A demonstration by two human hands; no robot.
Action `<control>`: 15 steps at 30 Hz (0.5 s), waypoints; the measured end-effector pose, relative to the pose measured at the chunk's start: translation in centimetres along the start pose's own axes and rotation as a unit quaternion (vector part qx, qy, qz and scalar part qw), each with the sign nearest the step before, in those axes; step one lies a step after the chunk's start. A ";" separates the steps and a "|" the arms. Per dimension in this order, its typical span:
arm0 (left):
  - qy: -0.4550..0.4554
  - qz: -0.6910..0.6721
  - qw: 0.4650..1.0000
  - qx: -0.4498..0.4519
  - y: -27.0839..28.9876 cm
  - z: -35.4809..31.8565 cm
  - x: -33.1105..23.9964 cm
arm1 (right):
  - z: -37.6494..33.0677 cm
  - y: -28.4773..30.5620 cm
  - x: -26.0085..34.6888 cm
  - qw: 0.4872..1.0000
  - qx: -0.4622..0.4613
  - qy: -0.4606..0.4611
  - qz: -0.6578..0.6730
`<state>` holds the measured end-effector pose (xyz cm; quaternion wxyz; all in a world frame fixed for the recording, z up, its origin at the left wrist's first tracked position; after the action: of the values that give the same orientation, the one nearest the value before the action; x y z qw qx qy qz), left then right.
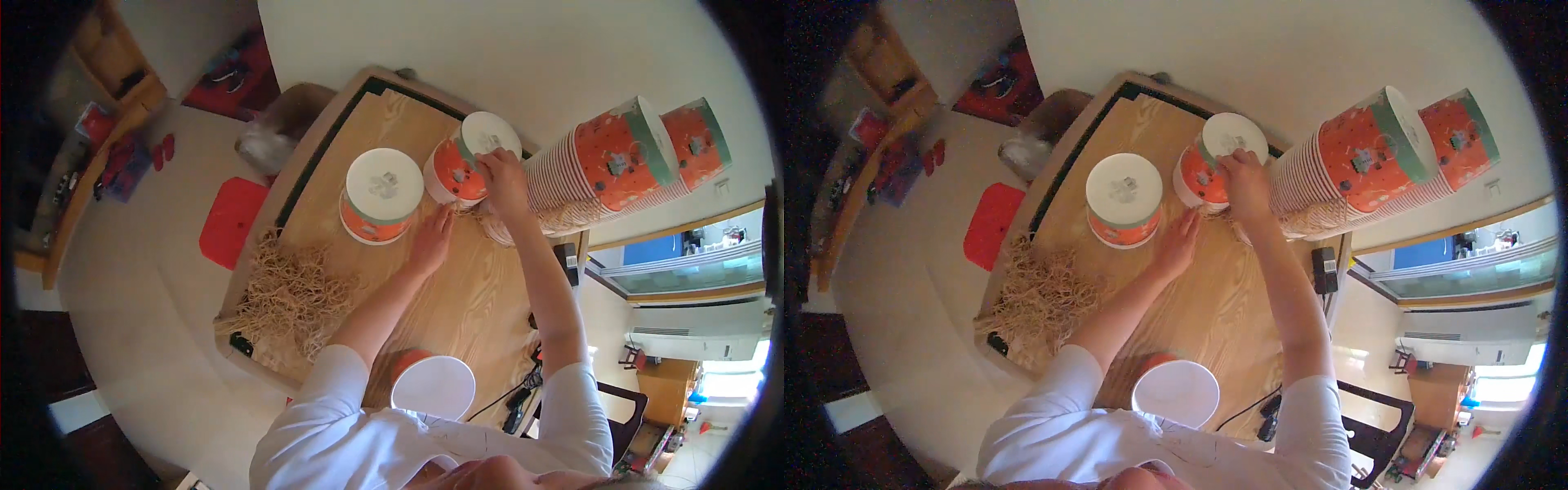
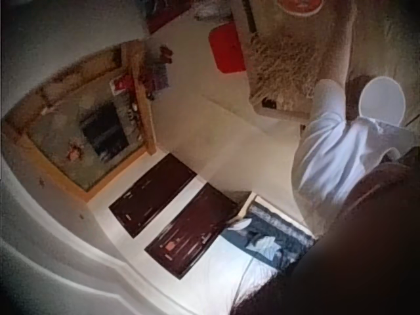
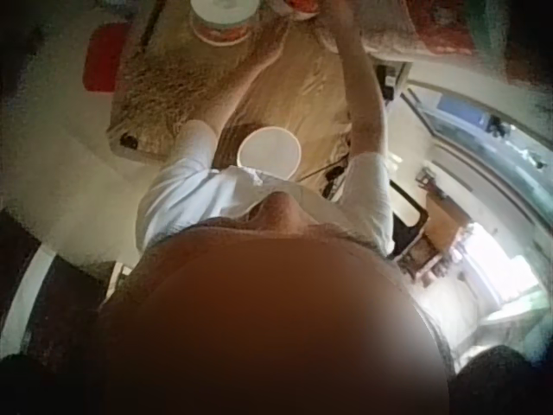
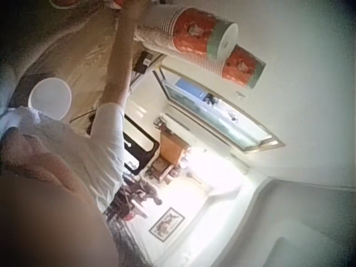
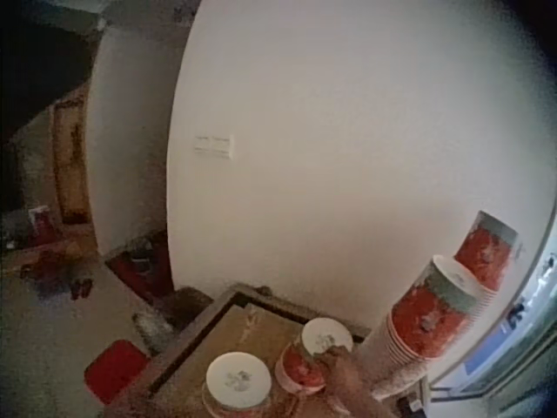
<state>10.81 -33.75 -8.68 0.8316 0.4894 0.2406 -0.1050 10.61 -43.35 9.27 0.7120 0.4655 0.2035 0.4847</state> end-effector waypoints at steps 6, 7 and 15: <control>0.017 0.019 1.000 0.004 -1.6 1.1 1.6 | 0.2 0.8 0.3 1.000 0.022 0.003 -0.012; 0.014 0.017 1.000 0.009 -1.4 0.5 1.2 | -0.1 1.3 0.8 1.000 0.014 0.001 -0.010; 0.079 -0.301 0.950 0.014 11.0 -9.2 -1.6 | -13.2 12.2 20.2 0.800 0.237 0.142 0.532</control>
<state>11.20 -20.39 -3.22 0.7327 0.4130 0.4401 -0.3144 3.74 -18.22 16.66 0.1728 0.5812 0.1314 0.7843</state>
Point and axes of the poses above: each hand's wrist, its own z-axis towards the middle knuckle, its own y-axis out of the back of the hand, x = y × z, the point moved 9 cm from there along z, towards the middle knuckle, and after that the axes turned 3 degrees about -z, right-handed, at the moved point
